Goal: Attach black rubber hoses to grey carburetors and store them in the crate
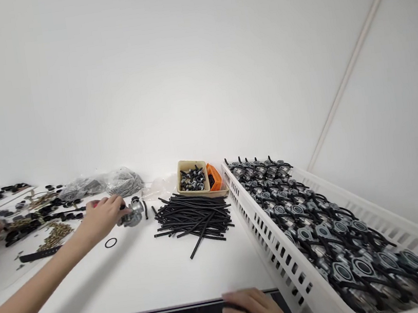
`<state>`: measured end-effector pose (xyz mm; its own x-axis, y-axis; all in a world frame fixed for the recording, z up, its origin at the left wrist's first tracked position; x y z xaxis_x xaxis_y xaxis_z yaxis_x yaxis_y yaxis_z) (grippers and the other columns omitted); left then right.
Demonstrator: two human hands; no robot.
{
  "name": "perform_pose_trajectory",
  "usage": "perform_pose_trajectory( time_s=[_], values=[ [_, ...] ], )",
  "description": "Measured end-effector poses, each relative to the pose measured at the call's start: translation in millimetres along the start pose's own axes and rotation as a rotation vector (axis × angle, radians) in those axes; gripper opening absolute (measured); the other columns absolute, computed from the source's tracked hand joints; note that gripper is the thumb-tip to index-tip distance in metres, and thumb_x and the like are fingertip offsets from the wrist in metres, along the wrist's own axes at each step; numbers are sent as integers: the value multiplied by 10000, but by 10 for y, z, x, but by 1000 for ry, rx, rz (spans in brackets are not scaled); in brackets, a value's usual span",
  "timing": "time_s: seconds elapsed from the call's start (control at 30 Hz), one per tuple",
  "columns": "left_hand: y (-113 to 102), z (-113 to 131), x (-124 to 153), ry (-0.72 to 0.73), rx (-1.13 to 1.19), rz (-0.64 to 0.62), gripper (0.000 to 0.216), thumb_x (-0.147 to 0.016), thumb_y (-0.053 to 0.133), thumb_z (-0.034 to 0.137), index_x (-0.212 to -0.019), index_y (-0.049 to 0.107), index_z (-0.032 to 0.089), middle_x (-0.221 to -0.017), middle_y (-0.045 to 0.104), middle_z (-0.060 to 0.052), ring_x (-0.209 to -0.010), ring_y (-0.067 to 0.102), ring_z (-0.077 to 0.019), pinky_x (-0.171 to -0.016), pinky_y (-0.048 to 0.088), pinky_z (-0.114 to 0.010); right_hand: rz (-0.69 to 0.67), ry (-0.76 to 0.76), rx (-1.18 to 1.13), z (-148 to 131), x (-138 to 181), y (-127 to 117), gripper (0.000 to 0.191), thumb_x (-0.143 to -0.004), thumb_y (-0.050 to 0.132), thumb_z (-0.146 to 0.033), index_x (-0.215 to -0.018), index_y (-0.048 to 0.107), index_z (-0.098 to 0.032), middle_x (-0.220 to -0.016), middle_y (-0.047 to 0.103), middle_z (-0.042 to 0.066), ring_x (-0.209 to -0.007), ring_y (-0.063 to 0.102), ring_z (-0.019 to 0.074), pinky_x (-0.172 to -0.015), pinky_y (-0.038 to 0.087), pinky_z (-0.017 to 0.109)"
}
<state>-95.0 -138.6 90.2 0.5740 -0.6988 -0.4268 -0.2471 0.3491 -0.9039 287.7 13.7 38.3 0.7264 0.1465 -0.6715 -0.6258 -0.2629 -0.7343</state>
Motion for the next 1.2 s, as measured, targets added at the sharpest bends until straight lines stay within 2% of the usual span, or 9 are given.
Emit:
perform_pose_trajectory(
  time_s=[0.17, 0.27, 0.37, 0.5, 0.63, 0.8, 0.87, 1.03, 1.2],
  values=[
    [32, 721, 415, 119, 233, -31, 412, -959, 323, 535, -968, 589, 220, -1038, 685, -64, -991, 613, -269, -945, 367, -493, 153, 190, -33, 365, -788, 57, 256, -880, 518, -119, -1075, 624, -247, -1014, 726, 75, -966, 676, 215, -852, 575, 376],
    [103, 1171, 625, 260, 318, 27, 390, -921, 390, 578, -974, 580, 241, -1018, 688, -33, -985, 611, -240, -927, 375, -453, 260, 436, 48, 948, -1222, 229, 195, -926, 466, -191, -1004, 645, -197, -1022, 713, 94, -986, 653, 222, -912, 530, 385],
    [151, 1475, 730, 411, 302, 134, 332, -913, 442, 534, -938, 570, 229, -976, 694, -19, -924, 627, -205, -946, 358, -434, 205, 604, 153, 1575, -1638, 449, 245, -944, 424, -209, -1014, 653, -158, -1021, 707, 116, -963, 644, 231, -887, 519, 374],
    [188, 1573, 731, 469, 360, 218, 244, -896, 533, 470, -931, 564, 231, -950, 696, -17, -883, 629, -201, -933, 390, -434, 115, 663, 275, 2223, -2102, 663, 265, -917, 433, -151, -983, 688, -120, -1004, 696, 170, -989, 596, 292, -921, 452, 456],
    [355, 1428, 707, 368, 604, 107, 216, -864, 606, 424, -1023, 587, 278, -1217, 617, -75, -1105, 582, -255, -930, 467, -428, 12, 645, 385, 2622, -2370, 862, 271, -868, 461, -75, -938, 717, -128, -1150, 643, 203, -1140, 475, 346, -968, 360, 521],
    [821, 1265, 747, 64, 1109, -304, 1132, -523, 876, 254, -1452, 236, 350, -1443, 427, -135, -1291, 464, -330, -1057, 408, -497, -40, 633, 424, 2893, -2466, 1062, 330, -811, 441, 22, -882, 731, -119, -1219, 601, 223, -1165, 444, 347, -958, 335, 519],
    [906, 1311, 765, 1, 1245, -455, 1272, -453, 884, 206, -1487, 152, 320, -1441, 434, -148, -1288, 463, -339, -1070, 389, -481, -19, 639, 404, 2944, -2466, 1110, 325, -800, 446, 31, -890, 728, -104, -1226, 592, 236, -1183, 433, 344, -971, 322, 511],
    [757, 1477, 693, 24, 1262, -546, 801, -528, 837, 219, -1259, 514, 271, -1277, 577, -85, -1145, 555, -309, -996, 450, -404, 133, 659, 246, 2928, -2421, 1064, 271, -824, 507, -54, -1032, 678, -79, -1190, 614, 231, -1188, 445, 328, -1017, 308, 488],
    [701, 1536, 701, 15, 1317, -487, 657, -557, 864, 335, -1142, 572, 268, -1152, 609, -66, -1055, 587, -280, -936, 478, -387, 371, 654, -119, 2722, -2292, 838, 216, -851, 551, -274, -993, 671, -164, -1014, 698, 102, -985, 592, 238, -946, 434, 396]
  ],
)
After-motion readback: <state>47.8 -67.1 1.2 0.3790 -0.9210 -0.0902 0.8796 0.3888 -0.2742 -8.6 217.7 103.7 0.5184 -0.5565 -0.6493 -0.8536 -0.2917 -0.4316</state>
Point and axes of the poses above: each hand's wrist, its own x-axis away from the middle knuckle, its own y-axis out of the palm, z = x × y, the point moved 6 cm from there along -x, towards the middle knuckle
